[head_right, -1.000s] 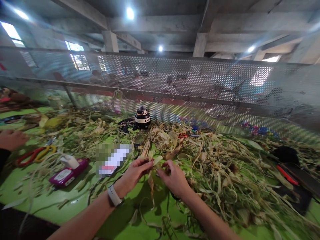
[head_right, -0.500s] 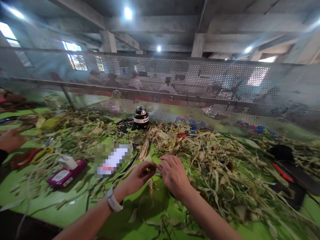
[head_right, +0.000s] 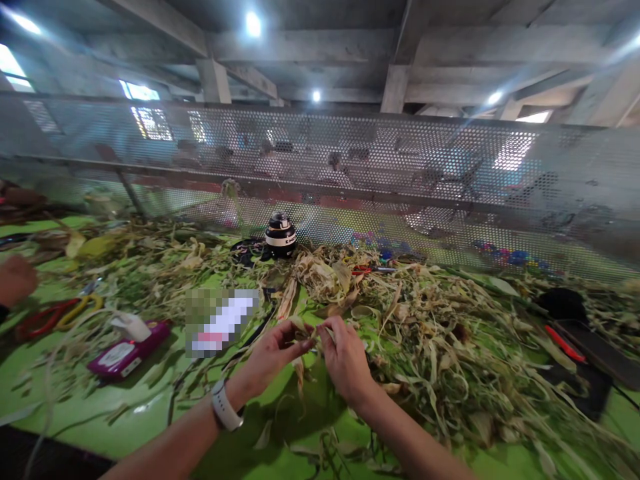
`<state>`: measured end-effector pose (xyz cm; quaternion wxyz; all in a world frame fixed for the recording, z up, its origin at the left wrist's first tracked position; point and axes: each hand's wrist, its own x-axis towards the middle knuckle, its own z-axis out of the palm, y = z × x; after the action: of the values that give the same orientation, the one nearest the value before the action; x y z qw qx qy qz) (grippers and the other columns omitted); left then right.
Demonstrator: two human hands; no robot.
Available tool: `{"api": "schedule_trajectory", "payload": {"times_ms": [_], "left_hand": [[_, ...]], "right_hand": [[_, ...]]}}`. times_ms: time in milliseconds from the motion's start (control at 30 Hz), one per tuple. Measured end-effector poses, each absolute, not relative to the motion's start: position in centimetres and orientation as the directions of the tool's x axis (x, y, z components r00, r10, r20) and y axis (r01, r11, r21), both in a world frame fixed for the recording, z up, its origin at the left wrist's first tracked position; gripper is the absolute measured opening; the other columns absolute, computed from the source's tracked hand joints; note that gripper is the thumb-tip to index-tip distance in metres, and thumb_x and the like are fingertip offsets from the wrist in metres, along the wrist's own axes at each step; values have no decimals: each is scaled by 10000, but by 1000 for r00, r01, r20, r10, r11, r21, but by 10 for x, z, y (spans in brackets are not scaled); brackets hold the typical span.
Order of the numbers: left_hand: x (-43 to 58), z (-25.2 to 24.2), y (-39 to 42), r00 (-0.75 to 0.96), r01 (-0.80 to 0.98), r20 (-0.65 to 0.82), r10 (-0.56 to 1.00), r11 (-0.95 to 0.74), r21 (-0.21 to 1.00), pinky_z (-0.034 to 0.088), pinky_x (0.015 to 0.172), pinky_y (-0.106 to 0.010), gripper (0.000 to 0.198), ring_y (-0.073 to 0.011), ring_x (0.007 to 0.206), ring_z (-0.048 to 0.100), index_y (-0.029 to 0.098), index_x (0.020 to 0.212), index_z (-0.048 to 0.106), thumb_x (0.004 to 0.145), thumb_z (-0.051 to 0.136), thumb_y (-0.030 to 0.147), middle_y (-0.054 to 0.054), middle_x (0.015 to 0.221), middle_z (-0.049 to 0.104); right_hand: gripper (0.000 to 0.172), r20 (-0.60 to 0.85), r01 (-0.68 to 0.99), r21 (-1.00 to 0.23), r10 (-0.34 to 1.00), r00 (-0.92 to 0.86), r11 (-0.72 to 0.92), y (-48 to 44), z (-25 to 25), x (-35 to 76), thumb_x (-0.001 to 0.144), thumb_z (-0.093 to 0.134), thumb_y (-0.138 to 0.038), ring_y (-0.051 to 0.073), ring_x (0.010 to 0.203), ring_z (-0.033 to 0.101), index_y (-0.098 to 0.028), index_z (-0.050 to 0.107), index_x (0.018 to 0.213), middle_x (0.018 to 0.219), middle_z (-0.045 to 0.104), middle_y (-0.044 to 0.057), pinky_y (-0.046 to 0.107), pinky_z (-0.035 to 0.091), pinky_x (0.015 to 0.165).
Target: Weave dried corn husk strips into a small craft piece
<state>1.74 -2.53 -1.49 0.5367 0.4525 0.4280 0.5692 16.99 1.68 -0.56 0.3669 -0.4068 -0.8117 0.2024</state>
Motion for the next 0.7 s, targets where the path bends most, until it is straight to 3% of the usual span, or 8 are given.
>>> {"api": "schedule_trajectory", "payload": {"times_ms": [133,267,367,467,600,700], "left_hand": [[18,-17,-25,-44,-389,-47,998,26,921,452,742,-236,364,-114,747,573,181,905,623,586,790,232,8,767,625],[22,-15,-29,76,-608,-170,982,181,773,468,794,-257,330,-114,773,599,178,848,652,557,808,195,1,822,649],[23,-15,-28,73,-641,-185,980,188,744,477,781,-232,281,-108,779,604,155,811,675,564,804,191,-13,856,658],[19,-14,-23,-29,-610,-196,980,138,780,486,749,-224,295,-104,743,604,143,779,678,529,822,207,-10,816,656],[12,-10,-18,-170,-523,-163,972,51,851,493,727,-232,336,-102,712,598,150,778,666,508,825,272,3,803,645],[10,-8,-17,-207,-467,-128,970,17,884,489,733,-238,336,-101,704,589,155,802,656,535,804,295,5,797,641]], "right_hand": [[207,367,470,-726,861,-353,502,15,-8,167,895,396,-360,167,620,571,-206,512,821,685,604,16,252,430,559],[224,373,440,-757,873,-315,483,13,-13,165,901,378,-373,153,593,562,-202,495,813,677,595,8,244,425,554],[222,399,434,-751,866,-303,498,13,-17,164,900,379,-374,163,655,590,-202,491,817,729,613,23,254,439,609],[230,349,442,-773,888,-301,454,16,-16,165,885,413,-400,161,599,582,-188,479,944,703,606,10,258,436,565],[533,285,456,-796,911,-297,398,21,-9,169,839,488,-436,133,488,544,-166,308,1262,859,615,40,267,431,496],[698,265,506,-774,921,-287,381,23,-3,172,813,516,-448,109,431,514,-175,173,1356,1019,593,92,282,435,481]]}}
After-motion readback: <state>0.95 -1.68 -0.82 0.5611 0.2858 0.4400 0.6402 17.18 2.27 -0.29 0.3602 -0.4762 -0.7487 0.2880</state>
